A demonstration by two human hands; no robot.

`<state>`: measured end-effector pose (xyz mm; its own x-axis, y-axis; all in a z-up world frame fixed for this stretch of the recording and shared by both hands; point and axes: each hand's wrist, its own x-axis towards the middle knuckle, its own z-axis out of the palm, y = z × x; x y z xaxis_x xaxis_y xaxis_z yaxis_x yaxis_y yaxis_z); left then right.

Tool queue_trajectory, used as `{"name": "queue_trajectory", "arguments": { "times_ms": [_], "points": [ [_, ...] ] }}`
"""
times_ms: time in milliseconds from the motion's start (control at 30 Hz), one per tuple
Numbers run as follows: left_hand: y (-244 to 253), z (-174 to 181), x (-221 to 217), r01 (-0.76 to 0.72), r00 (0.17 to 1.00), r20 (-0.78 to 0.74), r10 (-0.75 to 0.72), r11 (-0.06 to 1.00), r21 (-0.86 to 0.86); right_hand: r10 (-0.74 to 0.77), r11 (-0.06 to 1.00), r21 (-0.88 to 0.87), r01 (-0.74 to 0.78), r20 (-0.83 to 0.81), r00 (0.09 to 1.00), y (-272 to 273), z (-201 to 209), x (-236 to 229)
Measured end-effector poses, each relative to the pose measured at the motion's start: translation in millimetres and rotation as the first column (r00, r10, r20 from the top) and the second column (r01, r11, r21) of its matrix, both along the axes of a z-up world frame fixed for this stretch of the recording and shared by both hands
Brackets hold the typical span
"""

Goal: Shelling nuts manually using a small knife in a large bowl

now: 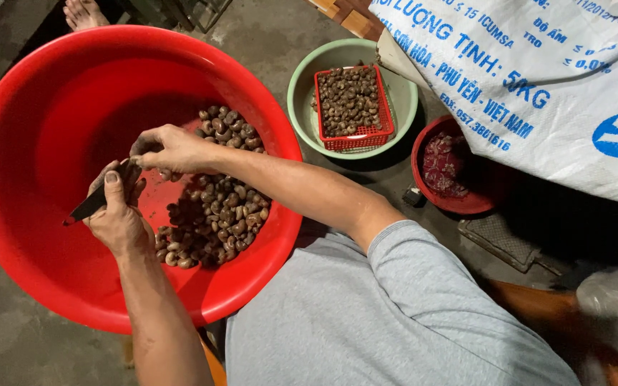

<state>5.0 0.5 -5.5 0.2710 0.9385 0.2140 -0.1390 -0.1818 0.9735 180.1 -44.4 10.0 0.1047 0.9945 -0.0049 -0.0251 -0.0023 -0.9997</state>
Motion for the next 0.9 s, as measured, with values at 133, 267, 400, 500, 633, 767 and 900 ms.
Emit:
{"name": "queue_trajectory", "arguments": {
  "times_ms": [133, 267, 400, 500, 633, 767, 900],
  "points": [
    [1, -6, 0, -0.020, 0.998, -0.060, 0.022, 0.999, 0.027, -0.220, 0.960, 0.208, 0.186, 0.153, 0.963, 19, -22, 3],
    [6, -12, -2, 0.007, 0.992, -0.129, 0.002, 0.998, 0.068, -0.441, 0.892, 0.293, 0.345, 0.392, 0.807, 6, -2, 4],
    [-3, -4, 2, -0.001, 0.985, -0.170, 0.015, 0.997, 0.081, -0.527, 0.820, 0.461, 0.338, 0.379, 0.761, -11, 15, 12],
    [-3, -4, 4, 0.019, 0.985, -0.170, -0.013, 0.999, 0.030, -0.608, 0.712, 0.620, 0.331, 0.308, 0.731, -28, 34, 19],
    [-4, -4, 4, 0.030, 0.984, -0.178, -0.029, 1.000, 0.001, -0.654, 0.603, 0.742, 0.294, 0.249, 0.714, -64, 63, 33],
    [-9, 0, 5, 0.045, 0.979, -0.202, -0.041, 0.999, 0.012, -0.716, 0.480, 0.830, 0.284, 0.183, 0.674, -98, 75, 62],
    [-7, -5, 4, 0.027, 0.977, -0.210, -0.026, 1.000, 0.004, -0.713, 0.451, 0.792, 0.412, 0.042, 0.700, -114, 45, 109]
  ]
}}
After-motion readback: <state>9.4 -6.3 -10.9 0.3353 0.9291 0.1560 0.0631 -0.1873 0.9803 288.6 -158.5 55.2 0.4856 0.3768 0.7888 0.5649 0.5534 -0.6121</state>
